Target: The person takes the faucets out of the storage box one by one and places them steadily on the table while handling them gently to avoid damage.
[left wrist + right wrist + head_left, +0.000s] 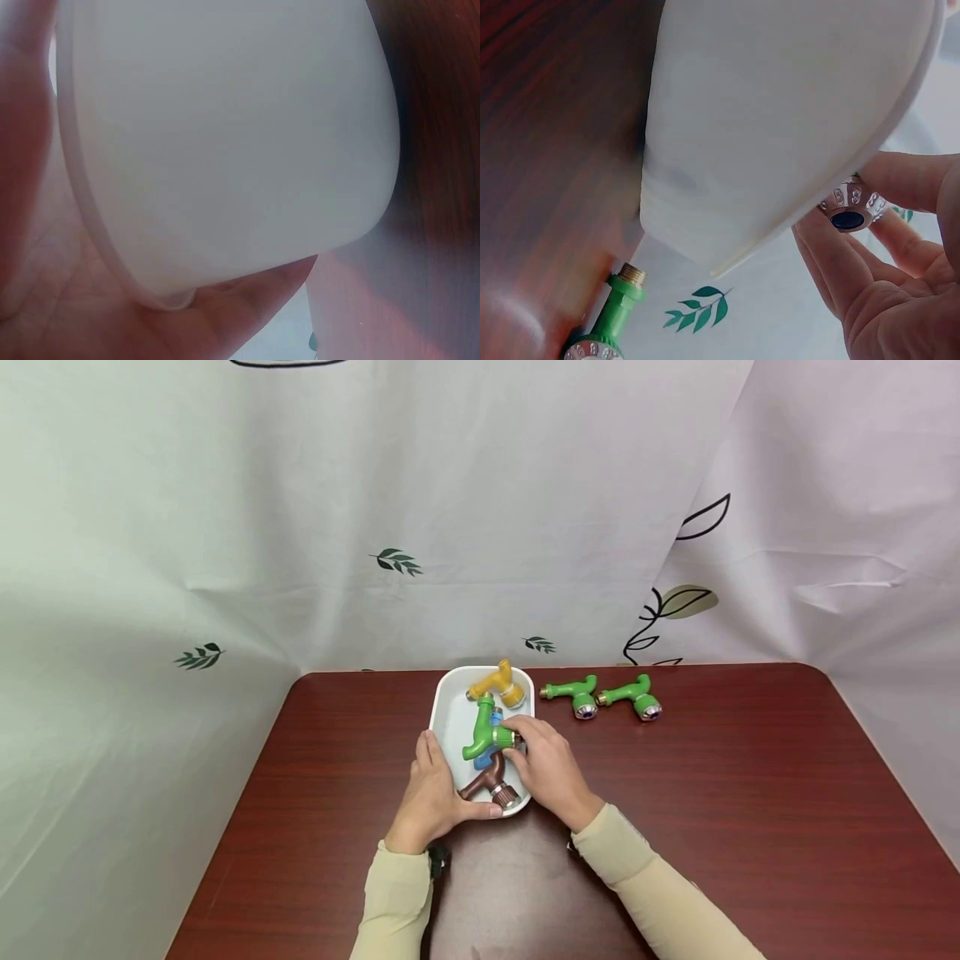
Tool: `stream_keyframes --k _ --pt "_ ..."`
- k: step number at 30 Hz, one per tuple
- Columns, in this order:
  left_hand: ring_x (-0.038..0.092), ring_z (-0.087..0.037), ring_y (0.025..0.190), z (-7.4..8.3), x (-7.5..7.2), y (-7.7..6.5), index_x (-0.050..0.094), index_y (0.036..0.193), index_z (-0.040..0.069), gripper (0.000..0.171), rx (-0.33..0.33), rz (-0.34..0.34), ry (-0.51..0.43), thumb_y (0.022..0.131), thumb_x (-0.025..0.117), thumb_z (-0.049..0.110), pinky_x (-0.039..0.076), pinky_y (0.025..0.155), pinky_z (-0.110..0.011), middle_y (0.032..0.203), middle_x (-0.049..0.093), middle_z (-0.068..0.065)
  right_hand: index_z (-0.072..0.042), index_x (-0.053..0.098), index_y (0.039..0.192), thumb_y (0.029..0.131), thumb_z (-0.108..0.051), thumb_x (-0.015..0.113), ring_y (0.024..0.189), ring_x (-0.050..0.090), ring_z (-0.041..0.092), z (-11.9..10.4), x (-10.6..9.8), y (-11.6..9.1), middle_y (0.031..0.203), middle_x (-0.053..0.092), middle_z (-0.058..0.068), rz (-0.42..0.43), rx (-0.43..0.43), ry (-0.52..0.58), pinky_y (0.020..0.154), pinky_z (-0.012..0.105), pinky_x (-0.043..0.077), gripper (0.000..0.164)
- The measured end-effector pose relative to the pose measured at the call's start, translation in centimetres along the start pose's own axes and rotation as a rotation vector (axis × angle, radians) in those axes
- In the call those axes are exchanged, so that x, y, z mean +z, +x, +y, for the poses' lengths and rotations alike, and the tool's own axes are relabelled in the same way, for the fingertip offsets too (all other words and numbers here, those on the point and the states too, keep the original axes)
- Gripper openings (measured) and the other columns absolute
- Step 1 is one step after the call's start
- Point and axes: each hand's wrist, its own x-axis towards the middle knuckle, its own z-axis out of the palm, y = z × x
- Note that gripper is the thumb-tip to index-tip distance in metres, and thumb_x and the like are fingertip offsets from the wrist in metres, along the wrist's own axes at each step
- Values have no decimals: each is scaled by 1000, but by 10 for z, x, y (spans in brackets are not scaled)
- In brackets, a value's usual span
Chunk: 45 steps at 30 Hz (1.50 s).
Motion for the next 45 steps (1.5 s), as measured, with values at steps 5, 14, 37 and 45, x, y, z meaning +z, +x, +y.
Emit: stream_keyframes --k 5,14,37,45 --pt "33 -59 135 0 0 0 5 150 -21 155 12 16 7 51 97 55 38 108 -56 156 12 -39 -1 69 117 80 2 83 110 65 30 1 -5 -2 117 69 14 24 6 8 93 45 52 40" --pt "32 -59 135 1 0 0 5 150 -21 155 2 5 9 52 96 56 38 108 -56 156 11 -39 -2 69 116 79 2 82 110 65 29 7 -13 -7 117 69 13 48 58 0 95 43 51 39" --pt "29 -56 139 1 -1 1 4 152 -19 155 -20 -10 1 52 96 56 35 111 -55 158 10 -37 -4 70 115 76 1 84 101 68 26 15 -35 -25 112 70 10 105 153 -21 85 45 54 42" --pt "27 -55 140 2 -1 0 3 152 -17 156 -32 -23 -9 52 96 56 35 111 -55 159 8 -35 -5 70 112 74 2 82 88 68 24 18 -43 -30 105 70 10 129 193 -22 75 41 55 40"
